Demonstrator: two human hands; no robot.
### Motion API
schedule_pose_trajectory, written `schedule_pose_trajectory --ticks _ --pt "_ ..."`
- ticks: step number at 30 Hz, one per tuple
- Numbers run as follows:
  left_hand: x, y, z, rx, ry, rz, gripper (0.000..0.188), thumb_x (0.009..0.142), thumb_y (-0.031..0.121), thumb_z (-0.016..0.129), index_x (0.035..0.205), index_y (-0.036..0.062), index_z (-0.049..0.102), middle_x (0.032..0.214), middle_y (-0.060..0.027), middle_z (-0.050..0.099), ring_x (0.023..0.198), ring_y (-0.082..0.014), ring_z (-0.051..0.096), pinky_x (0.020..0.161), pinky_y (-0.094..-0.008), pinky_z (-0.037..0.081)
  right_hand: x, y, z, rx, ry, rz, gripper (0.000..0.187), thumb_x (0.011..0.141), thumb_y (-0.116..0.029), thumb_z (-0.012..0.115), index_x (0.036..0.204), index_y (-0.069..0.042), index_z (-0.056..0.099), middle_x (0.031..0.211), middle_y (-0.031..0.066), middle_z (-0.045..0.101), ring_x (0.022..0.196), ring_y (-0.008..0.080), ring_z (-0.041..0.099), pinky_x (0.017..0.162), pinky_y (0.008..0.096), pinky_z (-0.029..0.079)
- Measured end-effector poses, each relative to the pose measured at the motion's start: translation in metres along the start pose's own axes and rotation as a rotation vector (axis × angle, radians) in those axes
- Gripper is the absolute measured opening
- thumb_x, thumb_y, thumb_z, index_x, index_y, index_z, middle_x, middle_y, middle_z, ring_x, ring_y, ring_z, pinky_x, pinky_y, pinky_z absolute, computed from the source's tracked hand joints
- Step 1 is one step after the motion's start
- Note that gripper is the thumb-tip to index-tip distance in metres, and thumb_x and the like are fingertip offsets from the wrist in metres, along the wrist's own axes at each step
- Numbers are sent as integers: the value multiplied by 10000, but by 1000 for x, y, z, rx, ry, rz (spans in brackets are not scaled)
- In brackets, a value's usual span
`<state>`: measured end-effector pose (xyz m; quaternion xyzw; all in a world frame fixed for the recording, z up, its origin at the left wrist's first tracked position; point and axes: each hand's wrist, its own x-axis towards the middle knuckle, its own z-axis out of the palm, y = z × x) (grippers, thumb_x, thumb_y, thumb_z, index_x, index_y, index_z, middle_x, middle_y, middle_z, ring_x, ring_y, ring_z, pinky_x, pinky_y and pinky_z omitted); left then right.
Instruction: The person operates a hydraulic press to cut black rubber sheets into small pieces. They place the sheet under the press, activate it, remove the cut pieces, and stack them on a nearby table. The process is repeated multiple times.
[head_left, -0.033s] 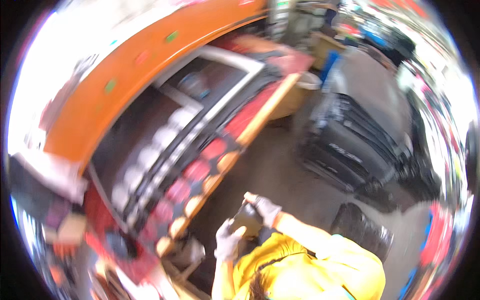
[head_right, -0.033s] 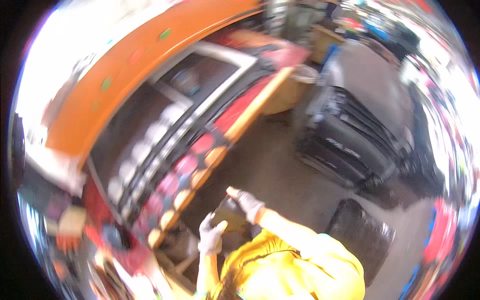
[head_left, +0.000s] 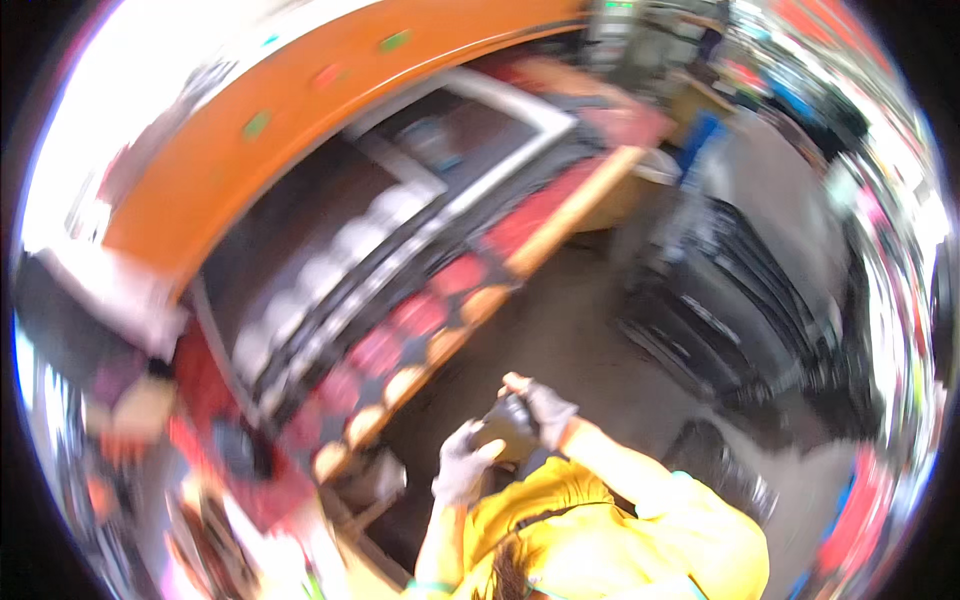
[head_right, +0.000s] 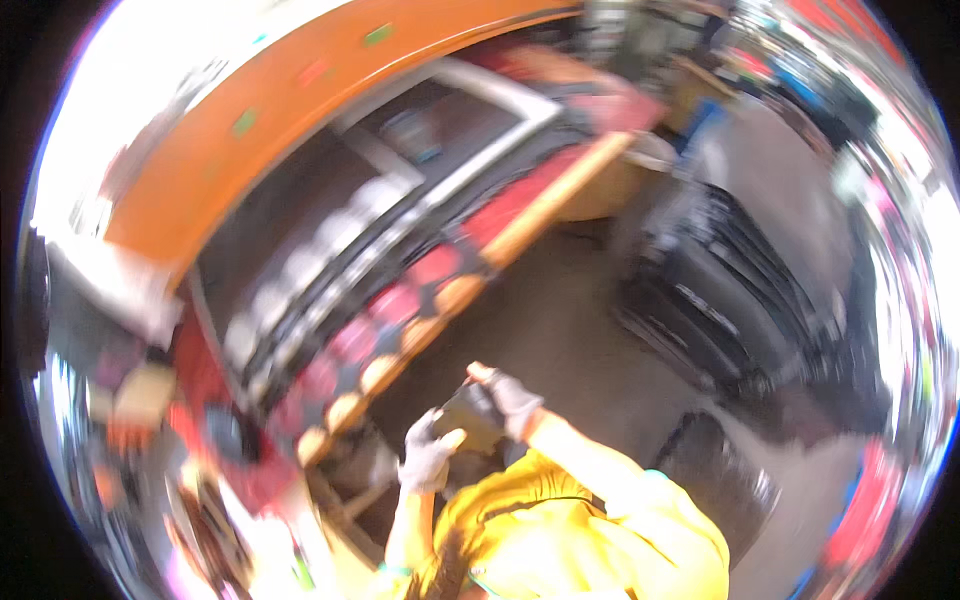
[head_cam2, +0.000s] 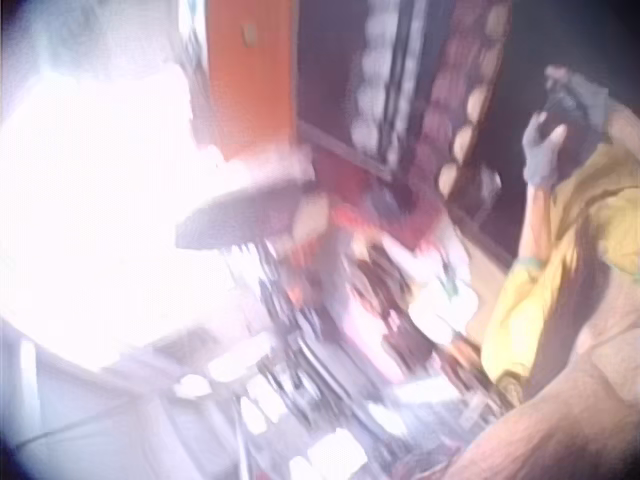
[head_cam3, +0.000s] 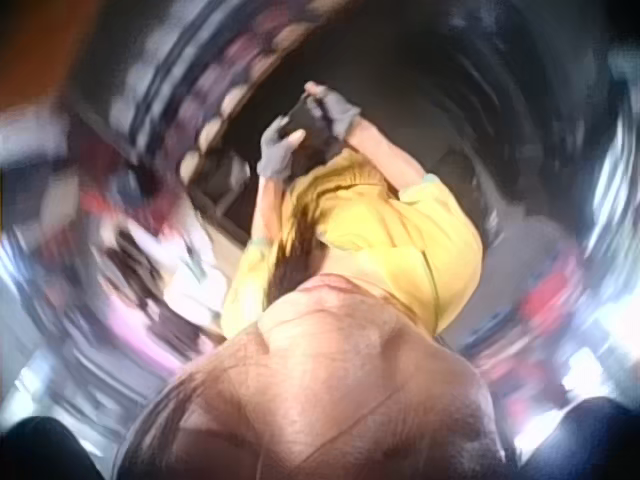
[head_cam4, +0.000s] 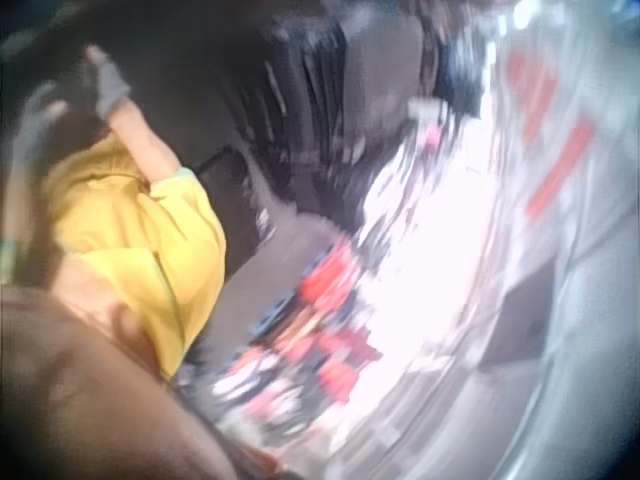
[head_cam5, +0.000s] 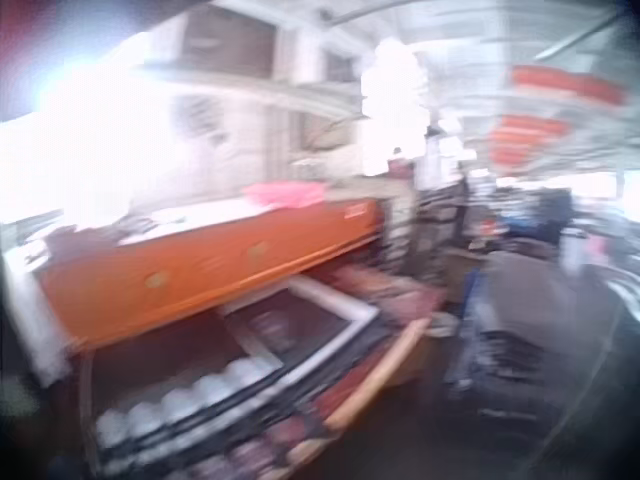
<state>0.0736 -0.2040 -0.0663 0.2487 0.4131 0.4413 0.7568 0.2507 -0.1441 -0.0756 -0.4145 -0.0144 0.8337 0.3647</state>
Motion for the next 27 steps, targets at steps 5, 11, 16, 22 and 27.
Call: schedule_pose_trajectory --ticks 5,11,16,22,27 --pt "12 28 -16 -95 -55 29 245 840 31 712 1065 32 617 948 1 624 865 -86 570 780 -266 496 21 -19 35 -154 2 -77 299 924 -399 639 865 -106 635 795 51 656 731 180 638 690 328 539" --pt "56 62 -8 -155 245 185 245 885 48 684 1118 10 618 986 0 639 885 -73 570 801 -241 484 89 -61 79 -587 10 -697 260 994 -312 564 936 -66 626 852 45 646 759 139 612 714 279 514" --pt "62 84 -25 3 443 379 227 883 56 697 1097 34 625 986 11 642 896 -56 557 792 -227 471 136 -90 118 -578 -72 -669 185 976 -215 606 1041 -42 619 899 75 675 782 139 629 730 278 518" --pt "23 106 -64 182 1218 720 367 814 -59 728 1155 49 644 993 -12 652 880 -88 590 783 -258 494 183 -106 141 -567 -198 -582 176 982 -181 589 1064 -25 606 850 76 662 703 142 618 684 276 509" --pt "-30 149 -135 1251 1825 1055 484 745 -199 596 1161 42 654 1083 -112 667 1000 -248 642 894 -355 505 196 -70 153 -702 -297 -495 164 970 -179 604 1013 -21 614 773 58 632 617 126 585 612 259 497"
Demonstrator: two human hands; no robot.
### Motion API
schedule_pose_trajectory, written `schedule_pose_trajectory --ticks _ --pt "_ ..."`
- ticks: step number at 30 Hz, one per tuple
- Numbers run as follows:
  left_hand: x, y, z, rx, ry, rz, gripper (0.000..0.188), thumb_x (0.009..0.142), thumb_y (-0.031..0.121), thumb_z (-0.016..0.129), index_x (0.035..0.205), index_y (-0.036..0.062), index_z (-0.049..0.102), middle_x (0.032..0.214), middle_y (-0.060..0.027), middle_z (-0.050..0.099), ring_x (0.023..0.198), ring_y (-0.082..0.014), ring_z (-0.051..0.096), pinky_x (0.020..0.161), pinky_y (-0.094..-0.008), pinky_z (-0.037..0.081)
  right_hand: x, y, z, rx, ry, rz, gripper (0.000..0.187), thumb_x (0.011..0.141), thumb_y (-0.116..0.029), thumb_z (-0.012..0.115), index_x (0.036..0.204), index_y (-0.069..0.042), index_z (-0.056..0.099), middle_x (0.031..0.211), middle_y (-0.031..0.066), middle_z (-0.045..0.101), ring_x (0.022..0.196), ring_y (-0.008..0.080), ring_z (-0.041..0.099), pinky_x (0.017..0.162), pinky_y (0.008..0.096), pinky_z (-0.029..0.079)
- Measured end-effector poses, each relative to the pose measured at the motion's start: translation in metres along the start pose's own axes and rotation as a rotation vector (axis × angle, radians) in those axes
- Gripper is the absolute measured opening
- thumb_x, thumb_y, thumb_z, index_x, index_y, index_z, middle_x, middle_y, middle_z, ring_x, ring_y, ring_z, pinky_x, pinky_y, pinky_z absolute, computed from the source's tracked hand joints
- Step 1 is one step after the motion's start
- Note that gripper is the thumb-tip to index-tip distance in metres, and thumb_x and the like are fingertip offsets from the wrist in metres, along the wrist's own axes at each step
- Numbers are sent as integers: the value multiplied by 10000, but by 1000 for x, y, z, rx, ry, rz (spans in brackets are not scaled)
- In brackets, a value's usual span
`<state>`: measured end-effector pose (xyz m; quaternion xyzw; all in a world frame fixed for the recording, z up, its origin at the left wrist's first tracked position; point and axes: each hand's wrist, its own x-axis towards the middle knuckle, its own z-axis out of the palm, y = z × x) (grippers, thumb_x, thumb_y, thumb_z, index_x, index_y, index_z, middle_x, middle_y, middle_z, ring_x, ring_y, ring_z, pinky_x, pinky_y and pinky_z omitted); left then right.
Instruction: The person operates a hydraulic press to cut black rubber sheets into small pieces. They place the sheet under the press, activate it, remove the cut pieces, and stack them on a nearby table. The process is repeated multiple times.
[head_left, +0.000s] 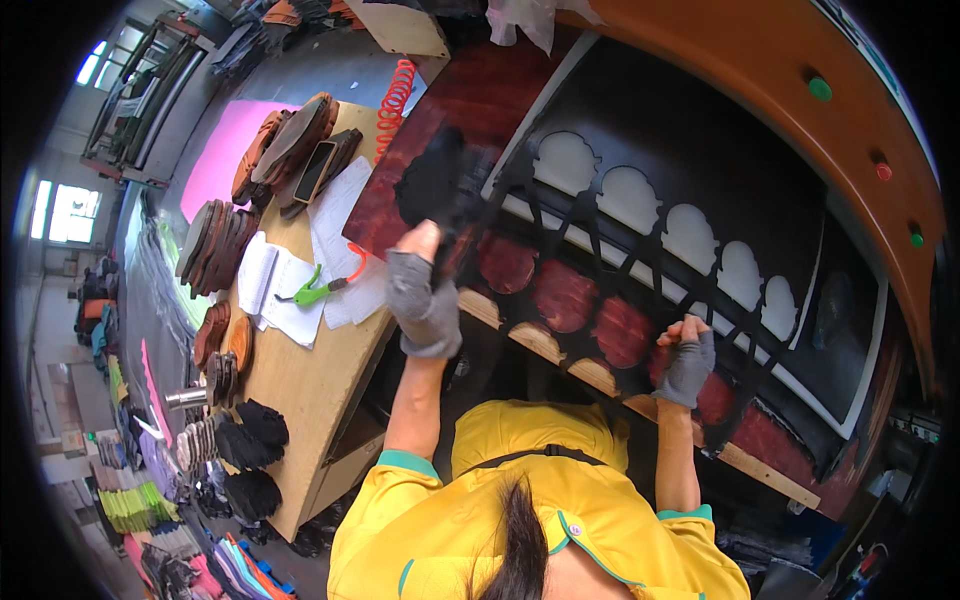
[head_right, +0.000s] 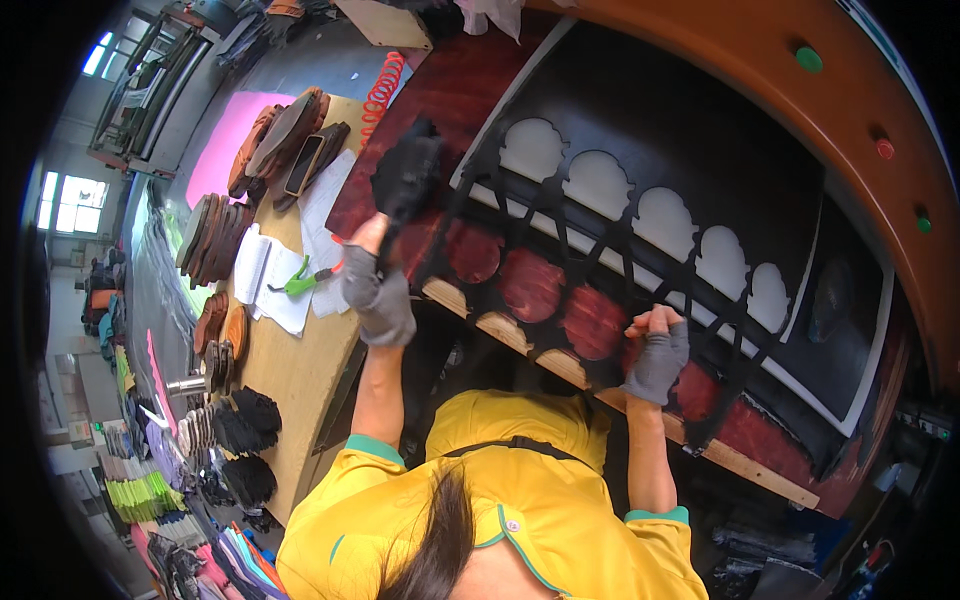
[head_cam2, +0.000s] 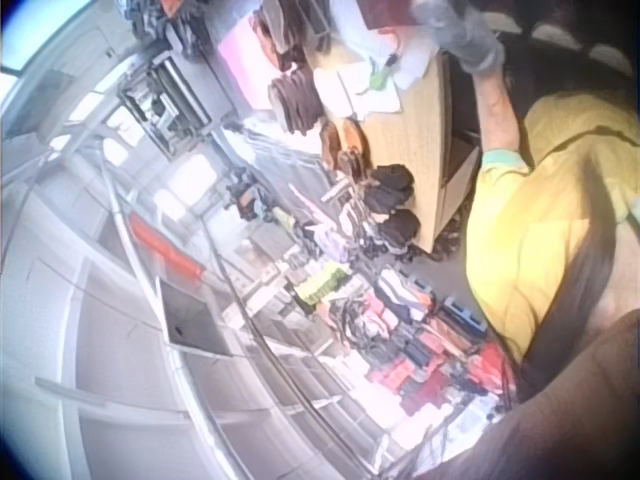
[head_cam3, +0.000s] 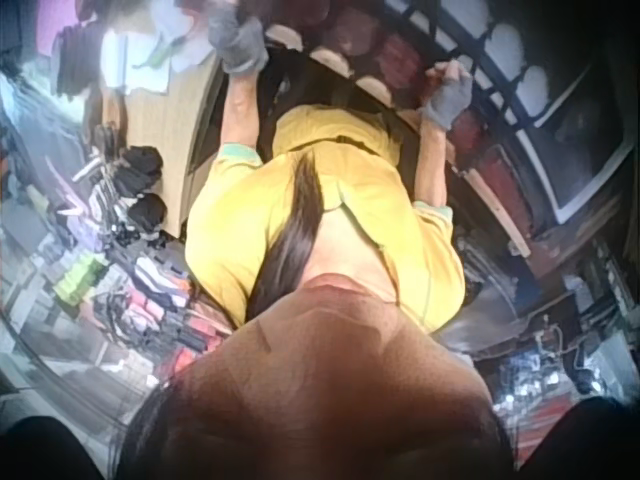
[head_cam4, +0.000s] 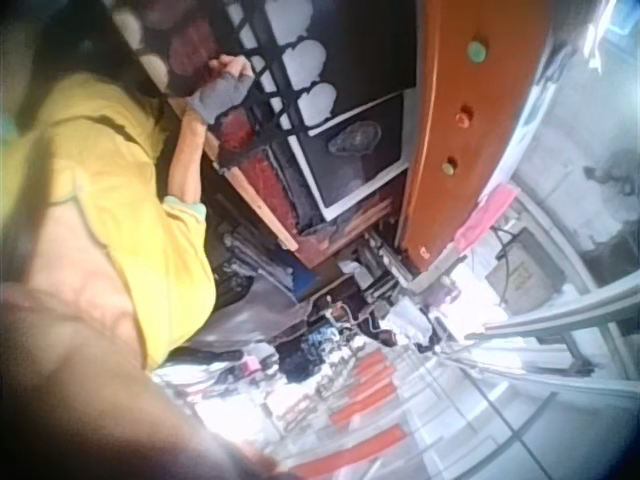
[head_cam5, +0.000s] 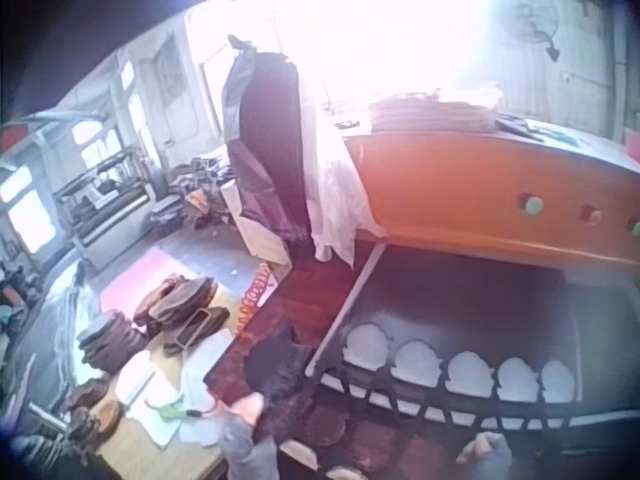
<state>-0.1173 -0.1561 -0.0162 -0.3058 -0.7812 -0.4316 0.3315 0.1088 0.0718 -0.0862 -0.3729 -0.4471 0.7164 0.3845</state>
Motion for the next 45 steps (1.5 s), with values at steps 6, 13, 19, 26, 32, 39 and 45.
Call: schedule_pose_trajectory --ticks 6,13,19,26,32,39,45 --pt "34 -93 41 540 -157 299 388 717 -29 686 1096 35 639 1117 -123 635 1059 -319 605 925 -456 462 -10 15 52 -58 -42 64 131 959 -163 614 980 -33 614 765 51 633 622 116 584 626 237 486" --pt "7 -145 43 338 -470 114 541 682 37 736 1201 57 581 1229 -144 582 1196 -360 510 1043 -481 385 -27 31 62 -135 66 140 133 940 -196 645 972 -71 613 769 38 644 618 96 585 587 229 479" --pt "27 -124 29 135 -460 326 477 816 219 708 1228 14 580 1288 -210 541 1208 -405 477 1067 -508 372 -41 34 76 48 142 199 154 936 -220 652 923 -74 605 761 47 661 637 99 616 584 251 498" --pt "11 -6 65 -274 -407 310 301 848 206 681 1063 8 609 1116 -178 607 1055 -348 578 913 -481 461 -61 38 69 210 280 195 171 949 -220 651 985 -58 608 818 25 655 699 84 598 654 244 518" --pt "-58 114 84 -642 -761 346 242 770 10 690 994 -7 601 1076 -185 597 996 -354 573 878 -459 455 -81 23 5 316 328 125 137 952 -185 646 985 -57 611 827 26 652 729 85 607 661 236 520" --pt "-167 241 64 -710 -1140 582 274 763 76 725 1016 58 623 1037 -136 636 955 -351 589 856 -447 462 -120 -25 -135 -154 563 -241 134 918 -165 669 977 -57 614 838 75 671 771 167 674 719 321 542" --pt "-213 304 52 -654 -1315 1179 310 806 237 716 1040 68 604 1044 -127 623 992 -337 587 878 -475 441 -116 -37 -220 -1031 673 -674 331 854 -270 671 1099 -85 549 1089 75 613 1056 283 582 944 412 460"
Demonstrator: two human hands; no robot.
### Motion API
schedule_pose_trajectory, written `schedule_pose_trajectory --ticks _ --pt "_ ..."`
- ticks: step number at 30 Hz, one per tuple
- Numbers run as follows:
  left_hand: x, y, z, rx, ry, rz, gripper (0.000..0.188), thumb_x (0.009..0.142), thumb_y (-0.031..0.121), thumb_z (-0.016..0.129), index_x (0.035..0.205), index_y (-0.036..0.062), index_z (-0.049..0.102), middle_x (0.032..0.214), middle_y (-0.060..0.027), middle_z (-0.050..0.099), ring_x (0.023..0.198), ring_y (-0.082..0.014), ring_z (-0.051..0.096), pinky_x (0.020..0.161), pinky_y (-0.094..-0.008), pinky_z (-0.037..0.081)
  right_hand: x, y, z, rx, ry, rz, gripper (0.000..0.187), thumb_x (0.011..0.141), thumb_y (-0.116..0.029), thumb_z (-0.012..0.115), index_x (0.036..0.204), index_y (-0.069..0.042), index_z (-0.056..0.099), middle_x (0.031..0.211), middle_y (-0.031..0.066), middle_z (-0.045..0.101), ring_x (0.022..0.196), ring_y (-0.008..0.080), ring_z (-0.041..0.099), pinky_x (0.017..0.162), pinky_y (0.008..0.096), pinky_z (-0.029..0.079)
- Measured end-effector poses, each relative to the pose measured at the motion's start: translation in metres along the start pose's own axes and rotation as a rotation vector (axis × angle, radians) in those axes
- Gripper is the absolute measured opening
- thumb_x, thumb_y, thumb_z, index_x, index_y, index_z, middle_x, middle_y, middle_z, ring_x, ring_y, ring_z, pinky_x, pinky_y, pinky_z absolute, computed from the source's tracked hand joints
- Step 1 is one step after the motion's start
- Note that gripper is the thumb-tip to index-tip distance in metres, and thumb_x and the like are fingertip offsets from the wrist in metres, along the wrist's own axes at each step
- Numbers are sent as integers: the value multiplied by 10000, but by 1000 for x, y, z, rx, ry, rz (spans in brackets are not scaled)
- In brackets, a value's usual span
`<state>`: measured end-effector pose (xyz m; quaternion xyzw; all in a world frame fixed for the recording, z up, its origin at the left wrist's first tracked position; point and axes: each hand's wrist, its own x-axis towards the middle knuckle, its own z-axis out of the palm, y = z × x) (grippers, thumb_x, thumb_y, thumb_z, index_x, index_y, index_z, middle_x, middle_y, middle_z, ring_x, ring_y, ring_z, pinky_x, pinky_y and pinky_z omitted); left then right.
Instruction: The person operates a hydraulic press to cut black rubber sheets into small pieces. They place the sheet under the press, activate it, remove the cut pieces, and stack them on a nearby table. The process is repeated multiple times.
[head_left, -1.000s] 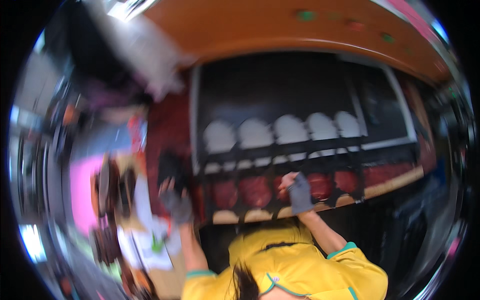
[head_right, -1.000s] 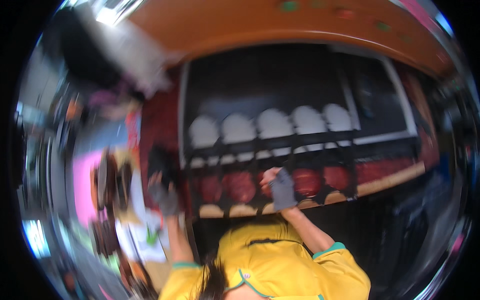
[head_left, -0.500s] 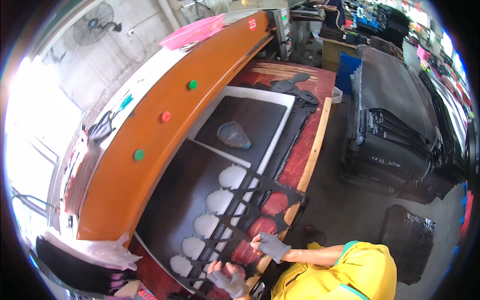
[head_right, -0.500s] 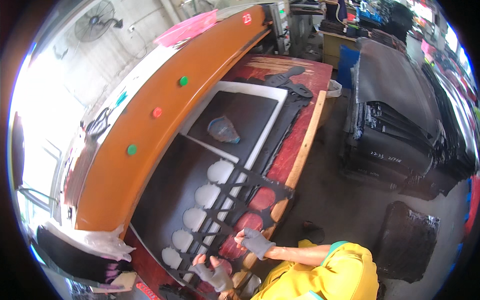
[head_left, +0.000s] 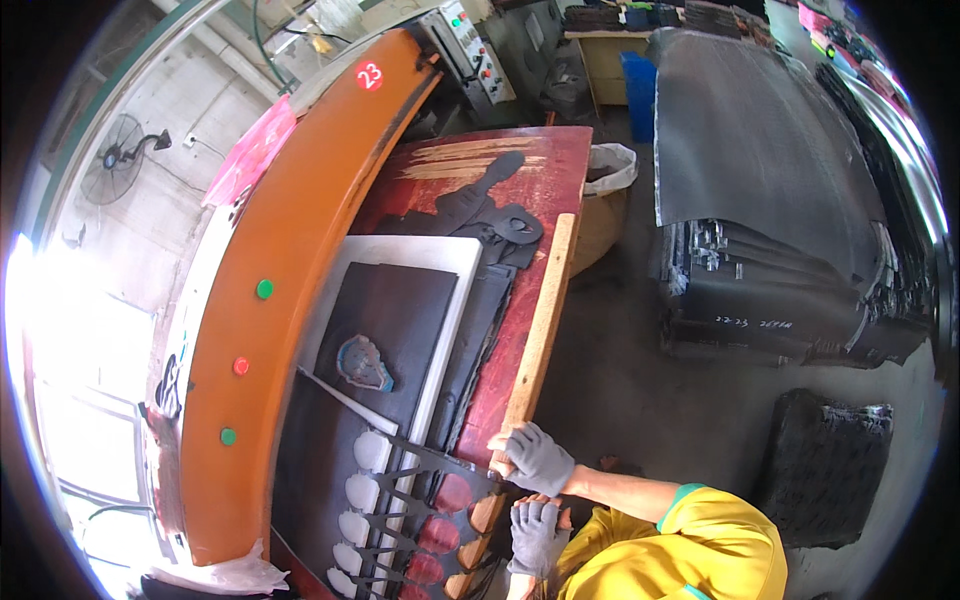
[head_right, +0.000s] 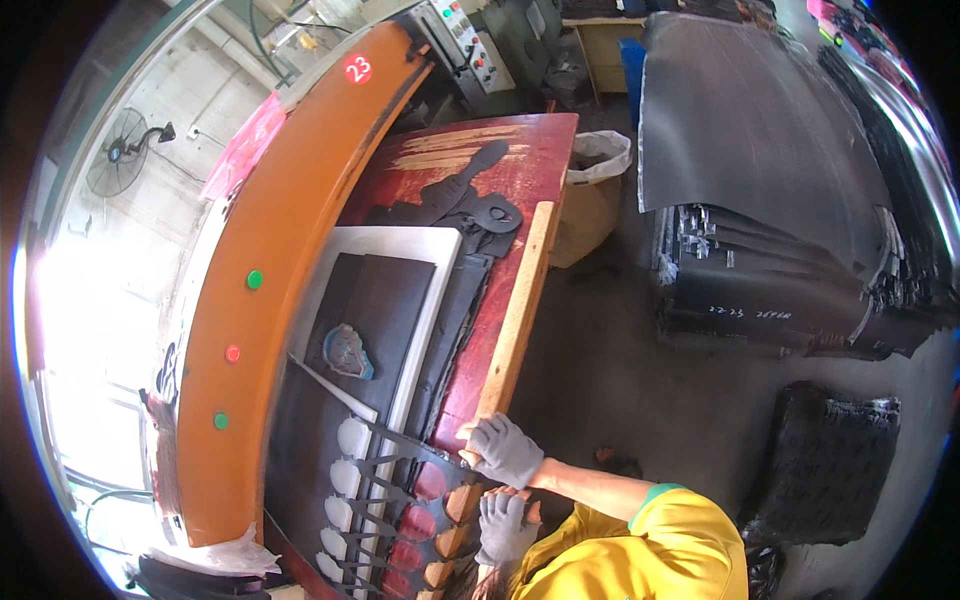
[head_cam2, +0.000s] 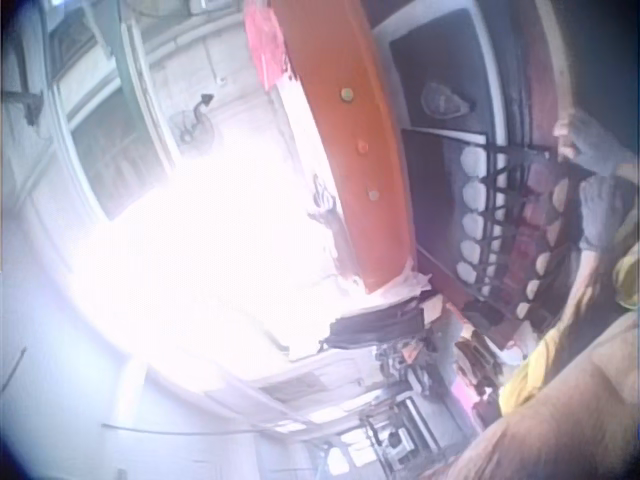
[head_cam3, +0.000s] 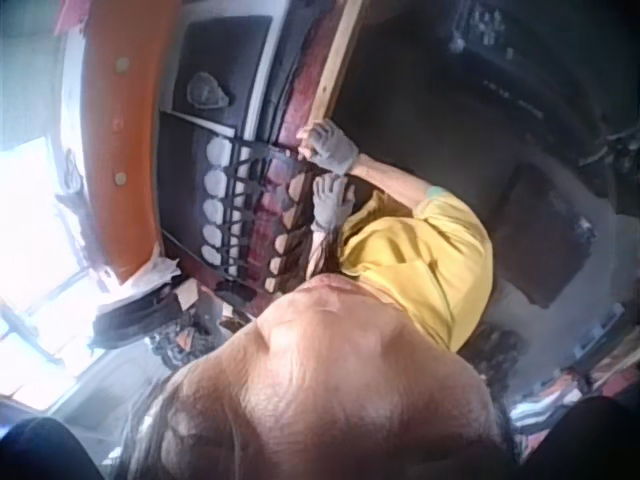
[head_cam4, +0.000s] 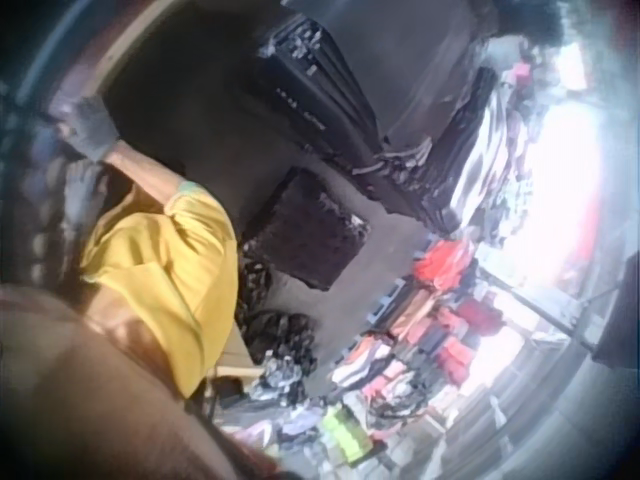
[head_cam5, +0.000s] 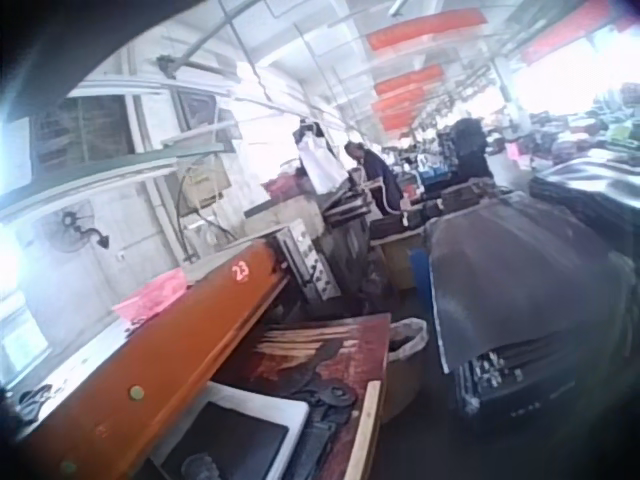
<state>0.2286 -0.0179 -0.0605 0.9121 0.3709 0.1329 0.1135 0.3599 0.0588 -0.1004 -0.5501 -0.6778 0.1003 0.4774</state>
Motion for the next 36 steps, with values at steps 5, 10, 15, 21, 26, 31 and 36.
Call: schedule_pose_trajectory --ticks 5,10,15,21,26,31,36 --pt "18 8 7 -20 -207 85 268 790 196 720 1000 82 601 992 -87 627 910 -293 593 828 -444 454 11 41 25 -180 -65 -141 395 863 -331 597 1169 -81 600 1237 89 594 1210 249 527 1107 439 335" --pt "23 15 15 -4 -239 75 256 791 207 717 982 84 600 952 -81 628 876 -287 596 804 -439 459 7 51 35 -123 -2 -185 327 859 -326 590 1065 -79 646 1147 86 624 1163 248 546 1111 451 330" --pt "23 19 16 33 -239 53 244 780 221 722 955 101 601 921 -67 621 840 -284 600 788 -438 465 6 50 36 -192 -70 -151 348 886 -338 571 1113 -86 651 1201 81 618 1219 242 522 1134 452 300" --pt "2 24 7 56 -201 -79 214 808 222 666 968 111 577 971 -82 591 933 -268 581 890 -432 432 9 52 30 -209 -150 -209 335 897 -342 568 1097 -86 650 1179 101 627 1199 291 537 1109 483 328" --pt "-39 19 3 87 -162 -356 197 833 223 653 975 96 602 955 -68 593 955 -265 584 905 -426 436 18 43 24 -256 -177 -203 342 874 -287 626 1143 -78 592 1143 103 610 1145 310 557 1082 516 348" --pt "-100 -8 -12 160 245 -686 266 766 154 717 991 98 587 953 -83 605 914 -290 573 845 -418 444 26 23 32 -29 -233 -191 343 876 -237 674 1150 -57 574 1120 129 624 1062 329 587 1012 458 409" --pt "-177 -53 -38 363 608 -1041 260 767 87 717 999 66 600 1037 -136 601 944 -341 572 819 -433 452 38 -2 61 130 -384 -43 396 903 -223 666 1233 -34 557 1172 160 614 1105 337 583 957 416 446"
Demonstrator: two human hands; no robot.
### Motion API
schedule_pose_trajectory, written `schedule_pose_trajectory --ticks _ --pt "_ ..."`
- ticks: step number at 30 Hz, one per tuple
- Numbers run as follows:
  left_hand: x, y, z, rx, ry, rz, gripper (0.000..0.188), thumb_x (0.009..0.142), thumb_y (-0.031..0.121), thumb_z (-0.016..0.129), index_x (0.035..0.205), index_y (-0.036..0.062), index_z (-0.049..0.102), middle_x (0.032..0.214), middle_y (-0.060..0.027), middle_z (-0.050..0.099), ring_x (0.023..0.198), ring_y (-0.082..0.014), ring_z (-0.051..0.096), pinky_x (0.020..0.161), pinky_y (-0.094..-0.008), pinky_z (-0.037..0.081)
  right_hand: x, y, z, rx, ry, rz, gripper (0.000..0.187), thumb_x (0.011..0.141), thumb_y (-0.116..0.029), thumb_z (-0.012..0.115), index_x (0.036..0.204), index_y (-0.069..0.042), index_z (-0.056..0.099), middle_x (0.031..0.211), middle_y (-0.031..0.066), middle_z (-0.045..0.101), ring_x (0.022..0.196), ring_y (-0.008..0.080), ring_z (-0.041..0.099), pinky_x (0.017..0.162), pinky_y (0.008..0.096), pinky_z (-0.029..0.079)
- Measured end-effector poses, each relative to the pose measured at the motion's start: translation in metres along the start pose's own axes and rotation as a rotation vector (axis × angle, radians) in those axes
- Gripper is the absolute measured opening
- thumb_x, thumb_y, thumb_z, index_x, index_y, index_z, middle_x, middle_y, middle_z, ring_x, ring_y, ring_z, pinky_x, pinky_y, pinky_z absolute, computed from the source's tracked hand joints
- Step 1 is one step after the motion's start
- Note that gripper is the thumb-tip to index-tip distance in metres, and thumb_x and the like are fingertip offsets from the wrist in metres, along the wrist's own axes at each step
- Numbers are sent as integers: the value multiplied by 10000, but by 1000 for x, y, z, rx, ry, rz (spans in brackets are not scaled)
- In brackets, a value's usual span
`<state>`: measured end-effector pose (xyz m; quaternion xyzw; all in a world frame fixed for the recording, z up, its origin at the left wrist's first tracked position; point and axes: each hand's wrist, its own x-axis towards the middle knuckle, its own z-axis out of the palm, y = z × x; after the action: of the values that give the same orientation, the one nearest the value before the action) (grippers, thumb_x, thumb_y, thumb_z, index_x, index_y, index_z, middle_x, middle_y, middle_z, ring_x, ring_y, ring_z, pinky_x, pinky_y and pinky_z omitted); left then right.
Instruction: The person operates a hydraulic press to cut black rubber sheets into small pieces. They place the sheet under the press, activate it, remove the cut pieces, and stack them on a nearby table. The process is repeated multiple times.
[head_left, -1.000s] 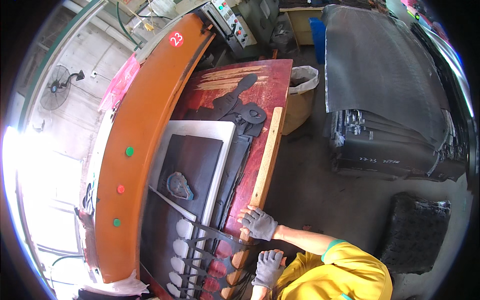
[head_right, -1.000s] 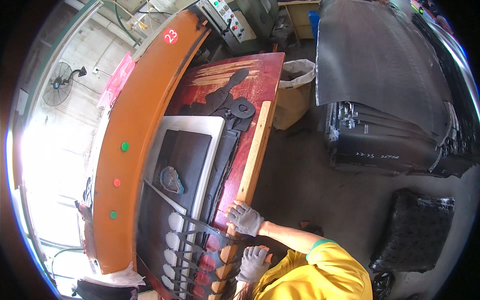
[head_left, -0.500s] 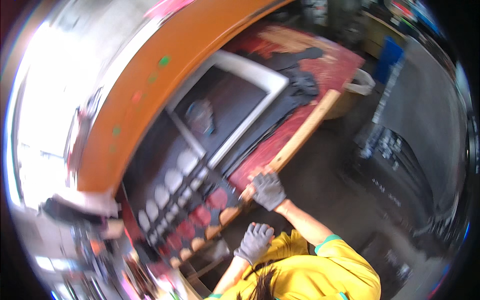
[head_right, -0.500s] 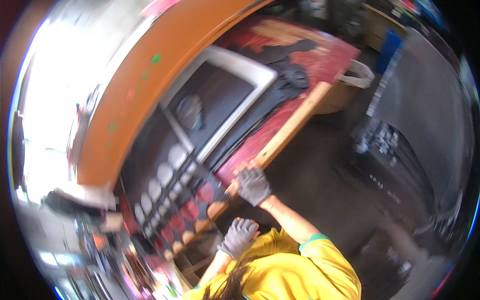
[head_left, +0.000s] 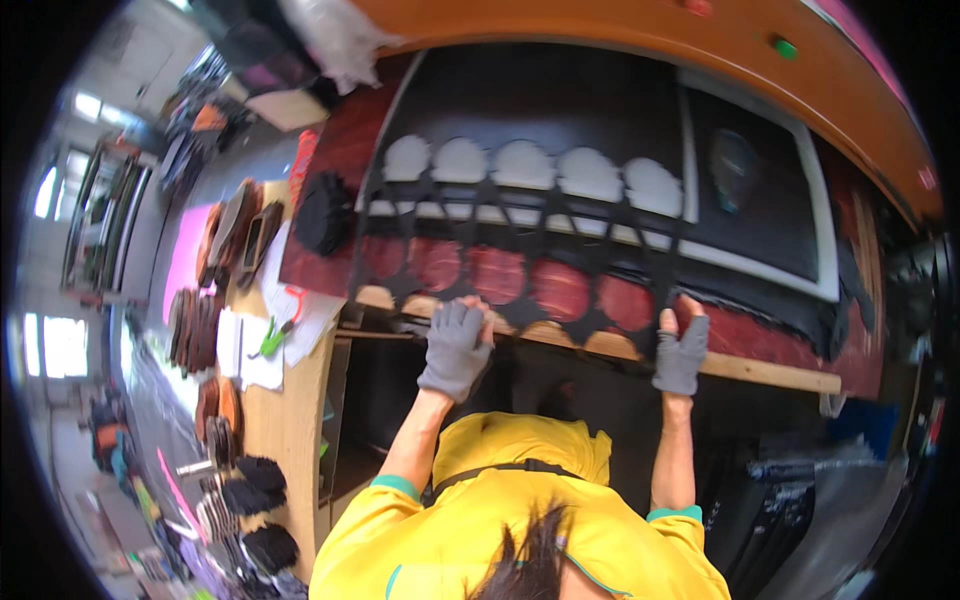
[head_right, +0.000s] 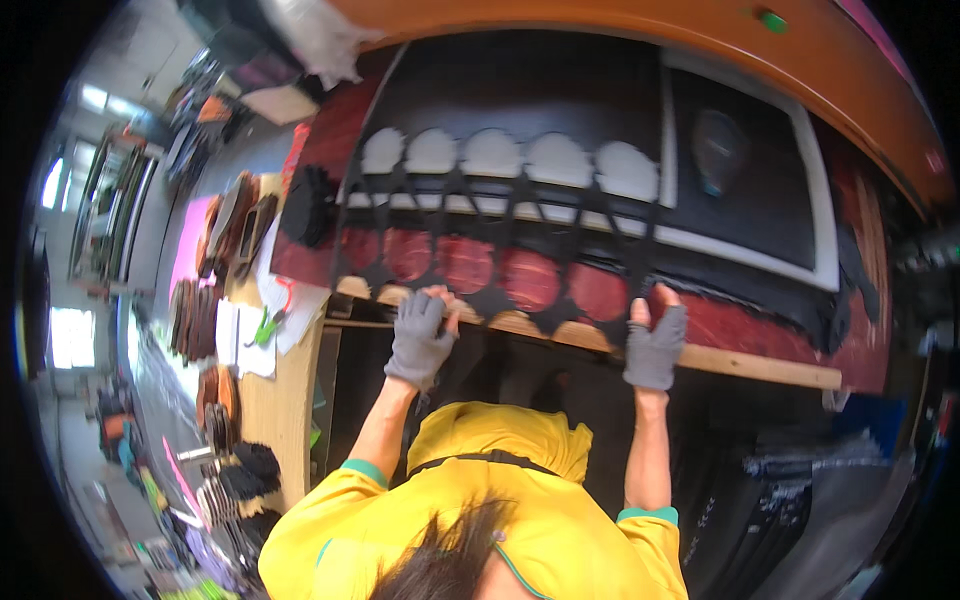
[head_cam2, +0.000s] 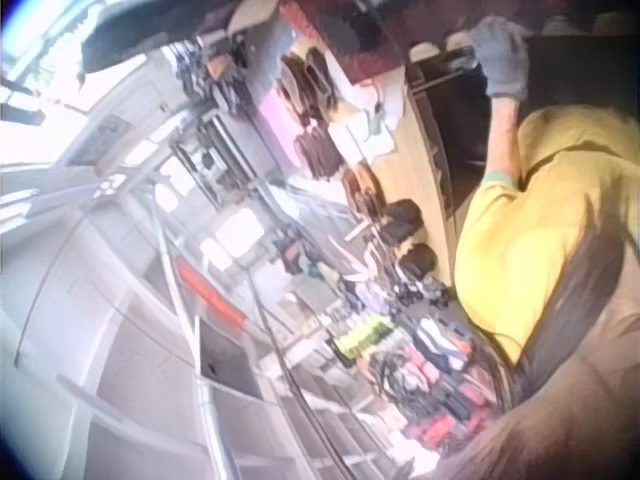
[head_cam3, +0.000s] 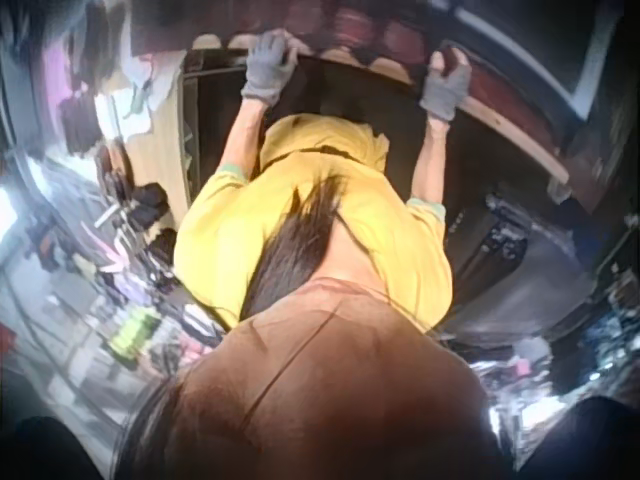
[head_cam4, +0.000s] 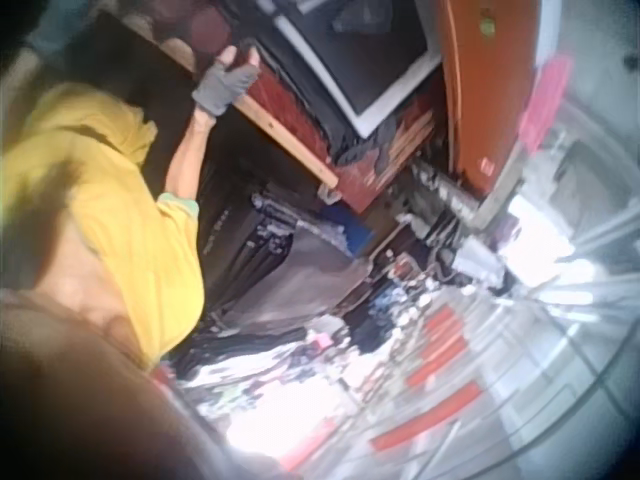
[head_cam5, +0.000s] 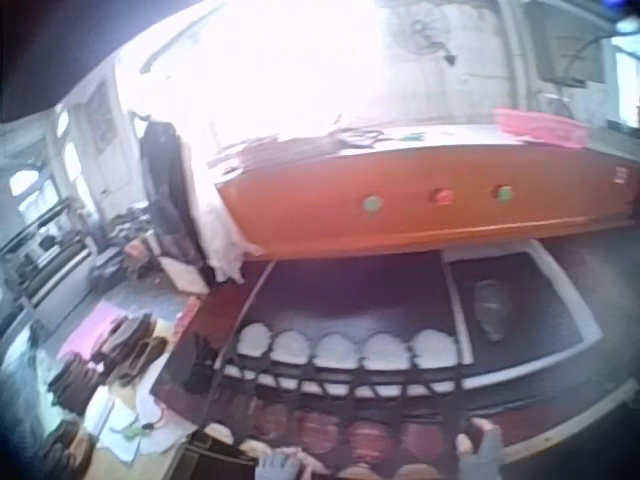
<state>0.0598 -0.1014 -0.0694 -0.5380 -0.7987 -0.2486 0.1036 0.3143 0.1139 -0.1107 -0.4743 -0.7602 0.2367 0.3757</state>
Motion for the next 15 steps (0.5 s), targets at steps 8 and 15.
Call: schedule_pose_trajectory --ticks 8,15 --pt "24 -163 -15 33 527 -409 446 829 207 752 1182 8 564 1195 -184 576 1108 -369 546 973 -459 430 43 -59 54 186 216 167 338 916 -128 672 1215 -4 577 1191 110 613 1086 226 571 963 354 443" --pt "27 -303 -37 -870 862 -1353 727 808 377 796 1303 -39 464 1233 -143 548 1139 -219 514 961 -342 414 46 -160 147 308 26 -144 200 914 -66 634 1105 -10 612 1132 122 616 1065 231 564 973 343 418"
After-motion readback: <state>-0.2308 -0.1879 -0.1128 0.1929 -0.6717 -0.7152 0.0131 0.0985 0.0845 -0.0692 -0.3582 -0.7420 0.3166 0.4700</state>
